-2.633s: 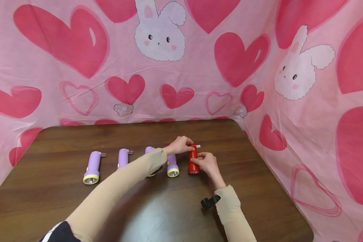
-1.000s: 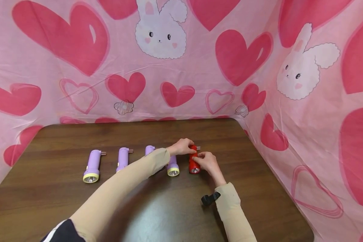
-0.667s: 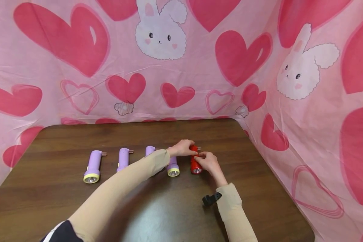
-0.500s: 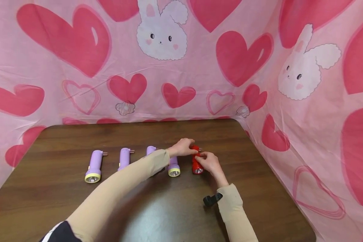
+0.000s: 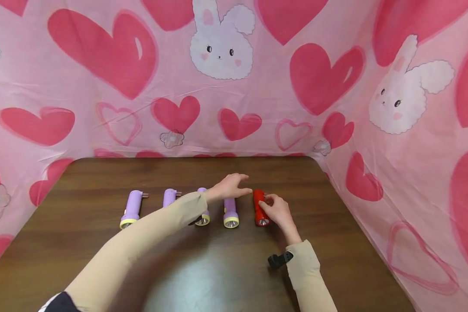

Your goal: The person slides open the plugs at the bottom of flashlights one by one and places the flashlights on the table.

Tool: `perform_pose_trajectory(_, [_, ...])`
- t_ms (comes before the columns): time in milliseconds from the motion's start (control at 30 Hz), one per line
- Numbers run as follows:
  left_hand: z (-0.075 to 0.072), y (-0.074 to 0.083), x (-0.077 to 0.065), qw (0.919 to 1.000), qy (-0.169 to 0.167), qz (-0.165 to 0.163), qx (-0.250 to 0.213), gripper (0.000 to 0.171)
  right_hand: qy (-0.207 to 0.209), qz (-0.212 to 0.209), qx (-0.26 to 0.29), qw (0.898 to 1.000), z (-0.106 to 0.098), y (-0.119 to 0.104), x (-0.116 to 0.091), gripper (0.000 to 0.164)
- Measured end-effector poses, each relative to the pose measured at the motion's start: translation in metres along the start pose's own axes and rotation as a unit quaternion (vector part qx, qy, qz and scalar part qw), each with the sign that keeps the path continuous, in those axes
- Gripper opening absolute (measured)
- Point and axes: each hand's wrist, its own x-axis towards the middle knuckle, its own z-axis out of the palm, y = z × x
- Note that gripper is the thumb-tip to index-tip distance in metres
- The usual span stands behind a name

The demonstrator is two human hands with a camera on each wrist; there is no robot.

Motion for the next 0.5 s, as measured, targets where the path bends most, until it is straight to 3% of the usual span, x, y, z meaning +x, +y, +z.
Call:
perform_pose_trajectory(167, [-0.015, -0.007, -0.016, 0.9999, 0.009, -0.005, -0.002, 0.06, 0.043, -0.051, -0.016, 0.998, -0.005, 0.0, 0.001, 0.044])
perform_pose_trajectory(333, [-0.028, -0.015, -0.032, 0.9995, 0.016, 0.004, 0.028, 0.061, 0.099, -0.113, -0.044, 0.988, -0.004, 0.002, -0.002, 0.042])
perform_pose_trajectory(500, [-0.038, -0.03, -0.056, 0.9986, 0.033, -0.008, 0.04, 0.066, 0.104, -0.169, -0.074, 0.977, -0.001, 0.001, -0.006, 0.048])
